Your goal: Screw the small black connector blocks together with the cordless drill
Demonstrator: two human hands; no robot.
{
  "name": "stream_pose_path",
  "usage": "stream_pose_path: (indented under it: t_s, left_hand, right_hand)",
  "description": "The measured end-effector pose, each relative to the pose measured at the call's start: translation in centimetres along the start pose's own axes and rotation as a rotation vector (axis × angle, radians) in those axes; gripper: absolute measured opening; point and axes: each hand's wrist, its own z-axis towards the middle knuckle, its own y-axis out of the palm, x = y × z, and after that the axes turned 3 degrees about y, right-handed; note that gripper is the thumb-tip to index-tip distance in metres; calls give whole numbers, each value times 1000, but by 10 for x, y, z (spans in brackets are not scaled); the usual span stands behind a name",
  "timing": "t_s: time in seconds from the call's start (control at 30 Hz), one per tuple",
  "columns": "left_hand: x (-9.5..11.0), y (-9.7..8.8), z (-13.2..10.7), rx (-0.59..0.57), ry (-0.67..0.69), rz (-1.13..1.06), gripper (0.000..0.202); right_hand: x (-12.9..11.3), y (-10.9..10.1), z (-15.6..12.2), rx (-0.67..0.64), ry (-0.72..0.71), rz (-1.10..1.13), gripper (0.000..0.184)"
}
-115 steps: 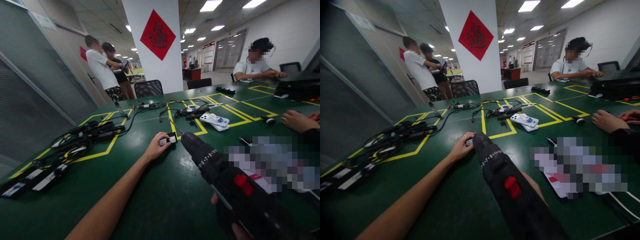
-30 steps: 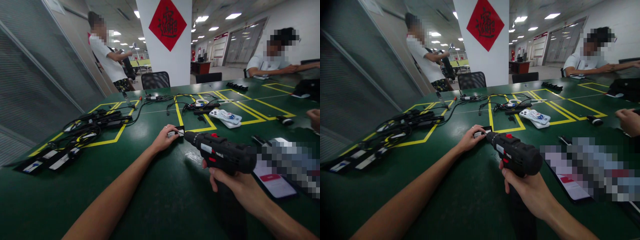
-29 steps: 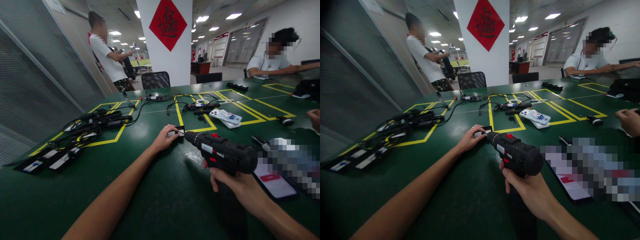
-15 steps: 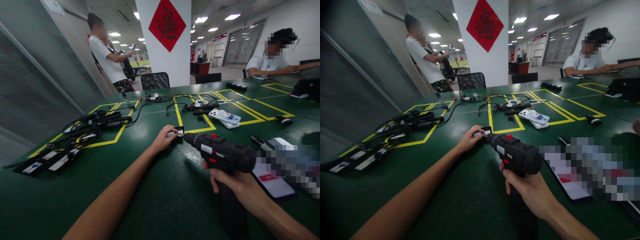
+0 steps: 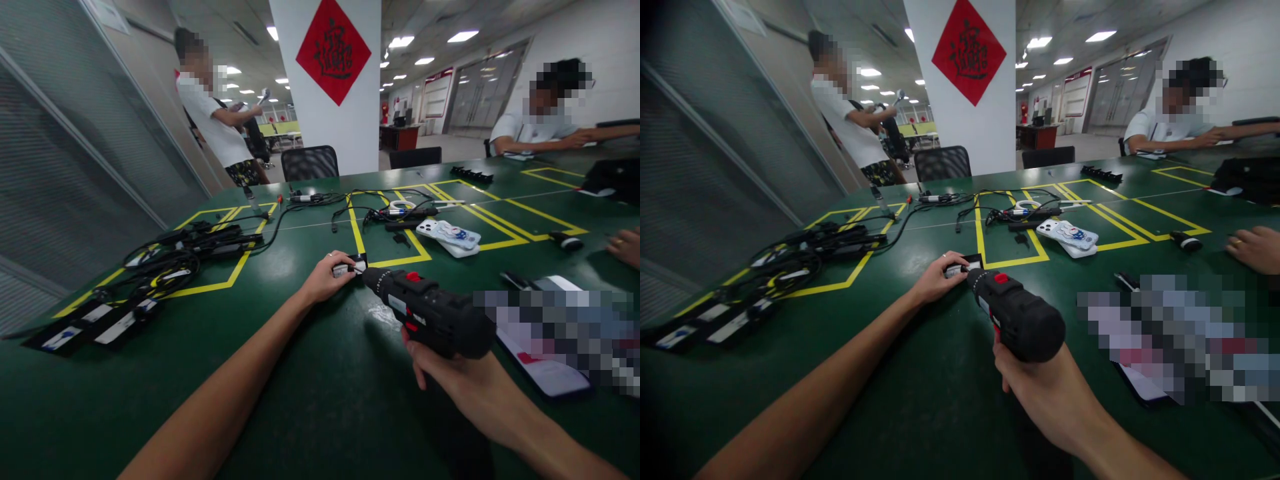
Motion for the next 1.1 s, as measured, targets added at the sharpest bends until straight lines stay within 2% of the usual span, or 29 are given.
stream_pose_path:
  t_s: [0.2,0.33,0.6,0.8,0.9,1.1]
  left_hand:
    - [0,0,-2,-1,-79,-9,39]
    - [-2,1,-3,11,-107,-17,47]
    - [-9,-5,0,9,-93,24,48]
    - [-8,-1,-1,16,-89,57,47]
    - [-10,0,0,33,-90,61,46]
    - [-19,-4,3,28,-110,42,48]
  right_hand:
    - [-16,5,-5,29,72,-58,33]
    - [-23,3,0,16,73,-69,25]
    - [-20,4,16,12,-103,-44,10]
    - [-16,2,14,-66,-111,46,24]
    - [-14,2,17,-56,-109,27,26]
    - [-10,7,27,-45,-202,77,31]
